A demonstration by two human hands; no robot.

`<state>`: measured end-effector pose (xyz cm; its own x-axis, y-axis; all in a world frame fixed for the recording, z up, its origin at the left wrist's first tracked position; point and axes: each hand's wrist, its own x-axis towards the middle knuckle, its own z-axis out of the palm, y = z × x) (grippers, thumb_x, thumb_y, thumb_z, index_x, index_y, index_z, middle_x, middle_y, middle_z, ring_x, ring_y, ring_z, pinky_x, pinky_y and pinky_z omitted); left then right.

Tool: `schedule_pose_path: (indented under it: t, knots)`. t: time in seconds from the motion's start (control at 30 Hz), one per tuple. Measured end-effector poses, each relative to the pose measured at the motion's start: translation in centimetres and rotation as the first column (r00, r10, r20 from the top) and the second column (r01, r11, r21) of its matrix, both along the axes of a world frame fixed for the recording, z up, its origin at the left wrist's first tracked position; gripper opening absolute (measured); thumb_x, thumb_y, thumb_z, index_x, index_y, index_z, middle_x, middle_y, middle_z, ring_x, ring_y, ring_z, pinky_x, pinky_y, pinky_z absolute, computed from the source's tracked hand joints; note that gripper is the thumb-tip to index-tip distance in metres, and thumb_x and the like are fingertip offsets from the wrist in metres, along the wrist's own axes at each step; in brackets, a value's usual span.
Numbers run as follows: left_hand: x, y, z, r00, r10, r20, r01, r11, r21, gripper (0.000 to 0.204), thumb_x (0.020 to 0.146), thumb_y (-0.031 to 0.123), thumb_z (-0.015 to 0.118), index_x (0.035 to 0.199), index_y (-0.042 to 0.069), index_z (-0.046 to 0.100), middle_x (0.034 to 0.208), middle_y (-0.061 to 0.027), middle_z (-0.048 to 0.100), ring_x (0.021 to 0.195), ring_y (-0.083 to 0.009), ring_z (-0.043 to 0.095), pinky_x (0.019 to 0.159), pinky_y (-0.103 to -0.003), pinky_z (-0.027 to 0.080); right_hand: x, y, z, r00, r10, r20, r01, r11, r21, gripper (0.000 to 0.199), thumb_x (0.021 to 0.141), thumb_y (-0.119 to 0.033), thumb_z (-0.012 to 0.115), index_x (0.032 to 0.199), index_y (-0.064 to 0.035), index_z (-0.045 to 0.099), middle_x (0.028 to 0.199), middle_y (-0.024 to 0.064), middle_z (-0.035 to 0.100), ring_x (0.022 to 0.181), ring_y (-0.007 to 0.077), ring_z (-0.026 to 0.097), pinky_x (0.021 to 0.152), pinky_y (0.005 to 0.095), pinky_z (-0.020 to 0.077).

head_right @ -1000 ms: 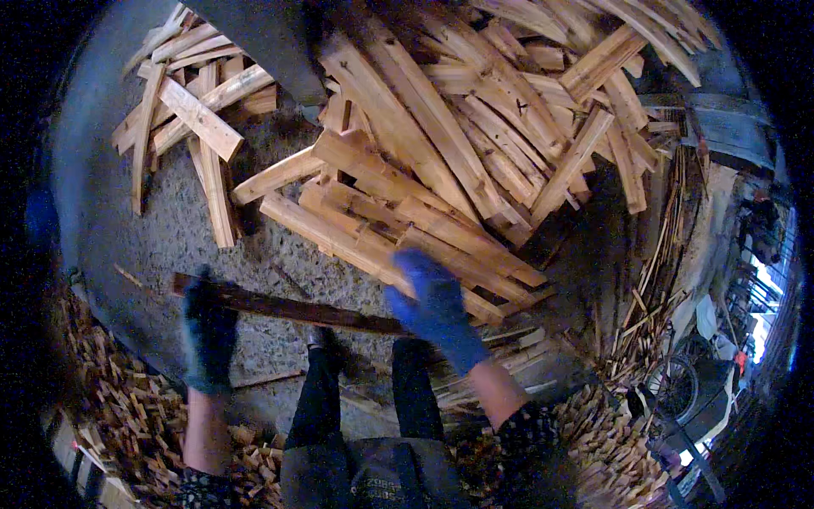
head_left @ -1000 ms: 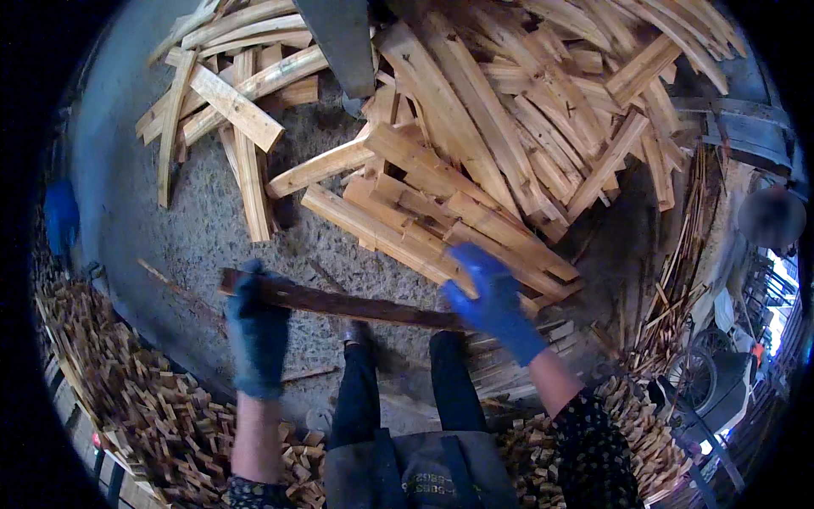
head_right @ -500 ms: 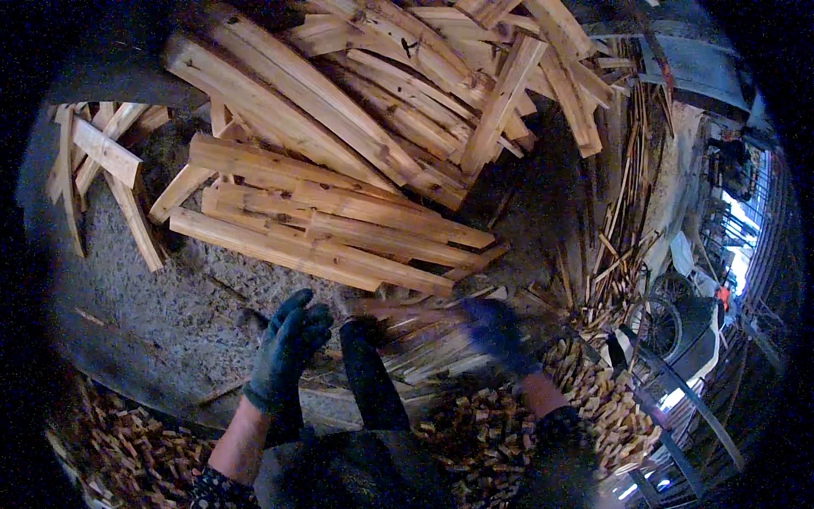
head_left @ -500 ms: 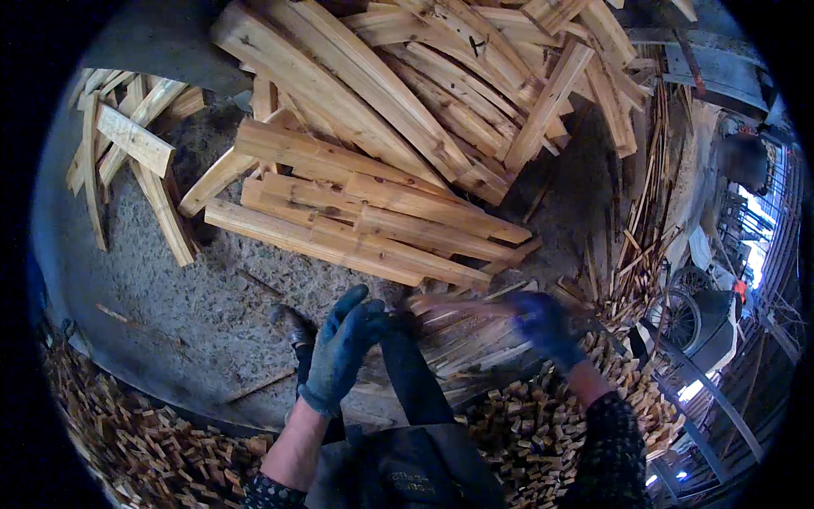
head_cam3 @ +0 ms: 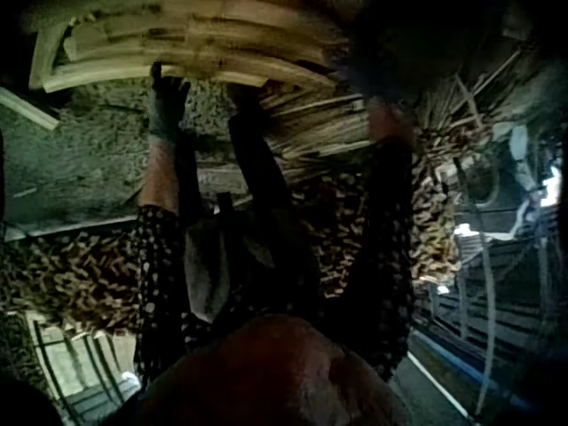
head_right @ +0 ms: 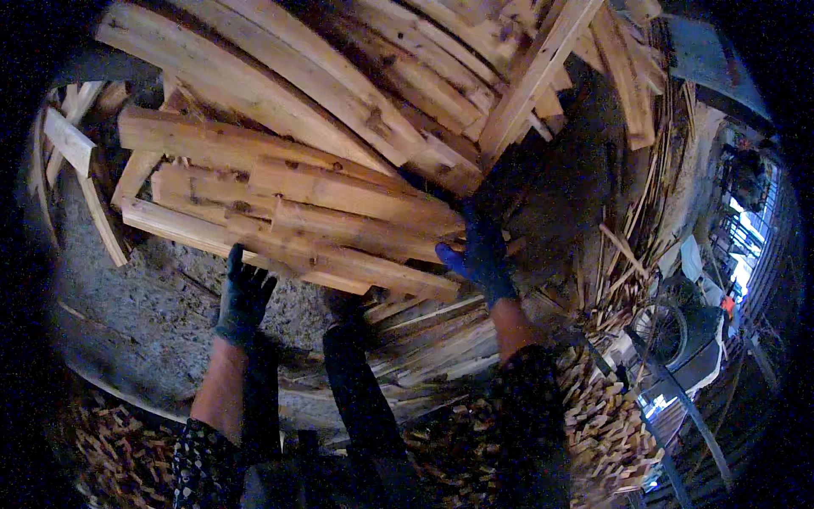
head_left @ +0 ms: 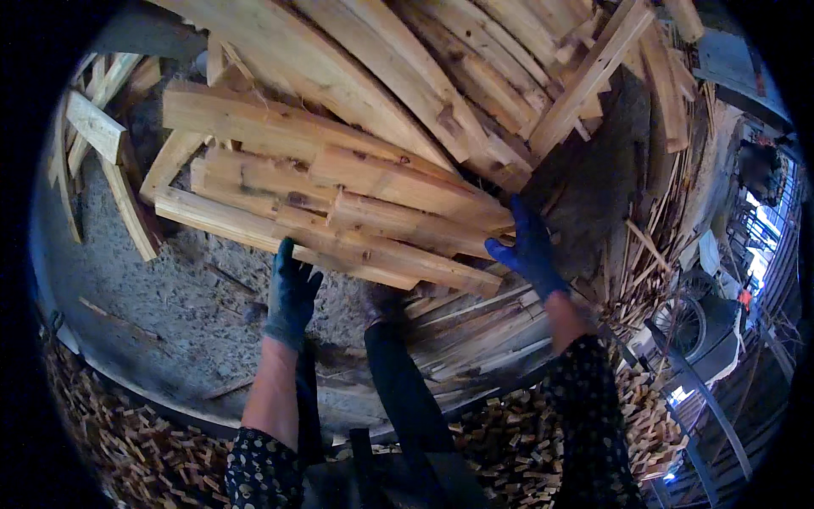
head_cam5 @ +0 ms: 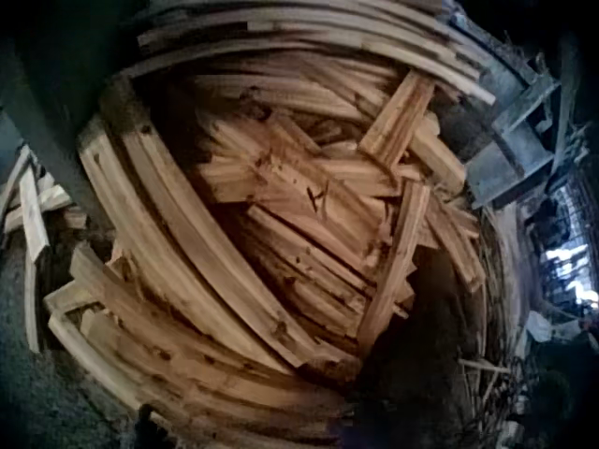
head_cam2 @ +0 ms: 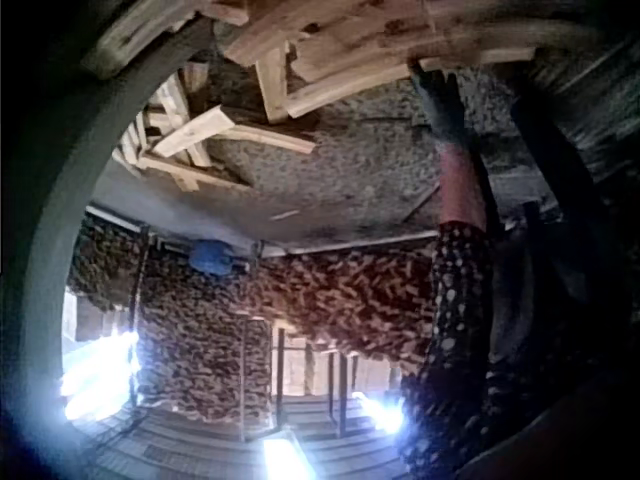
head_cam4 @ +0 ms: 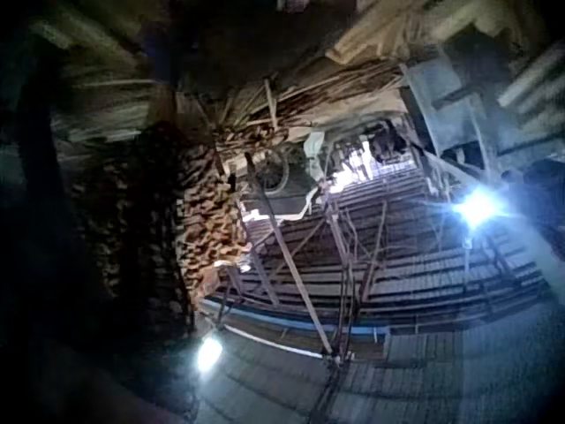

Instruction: The person repeatedly picks up bundles of light-colored wooden planks from a large pile on the floor and arranges them into a neat stack on a metal rack. The person wears blue gloves and uses both hands to lift and align the planks, working in a warehouse environment filled with wood.

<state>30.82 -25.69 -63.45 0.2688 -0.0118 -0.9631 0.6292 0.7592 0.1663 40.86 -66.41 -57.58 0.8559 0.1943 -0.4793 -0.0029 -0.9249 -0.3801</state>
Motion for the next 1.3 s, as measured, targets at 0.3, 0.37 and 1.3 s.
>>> schedule_pose_path:
  t: [0.3,0.37,1.3]
  knots:
    - [0.2,-1.6,-0.5,0.94,0.319,0.119,-0.282,0.925,-0.254,0.067,0.089,0.057,0.051,0.14,0.015,0.041,0.139,-0.0073,0.047,0.128,-0.0246,0.044,0.108,-0.042,0.033,-8.9,5.5,-1.5,0.995,-0.06,0.079,0.06,0.998,0.001,0.041,0.076,-0.016,0.07,0.115,-0.0042,0.062,0.079,0.0105,0.067,0.073,0.0286,0.066,0.068,0.0394,0.0518]
    - [-0.1,-1.6,-0.3,0.95,0.285,0.125,-0.242,0.929,-0.279,0.069,0.088,0.059,0.05,0.14,0.015,0.041,0.14,-0.0074,0.047,0.128,-0.0245,0.043,0.109,-0.043,0.032,-9.0,5.4,-1.7,0.98,-0.196,0.027,0.194,0.979,0.064,0.043,0.077,-0.02,0.069,0.116,-0.0039,0.061,0.08,0.0124,0.068,0.075,0.0307,0.066,0.071,0.0429,0.0515]
    - [-1.7,-8.5,1.0,0.961,0.261,0.086,-0.229,0.934,-0.276,0.093,0.078,0.073,0.055,0.144,0.013,0.031,0.141,-0.0093,0.041,0.129,-0.0284,0.038,0.111,-0.045,0.029,-8.1,10.4,1.6,0.983,-0.139,0.119,0.113,0.973,0.202,0.082,0.066,-0.019,0.081,0.138,-0.0085,0.045,0.098,0.0172,0.066,0.089,0.0344,0.065,0.079,0.0411,0.0522]
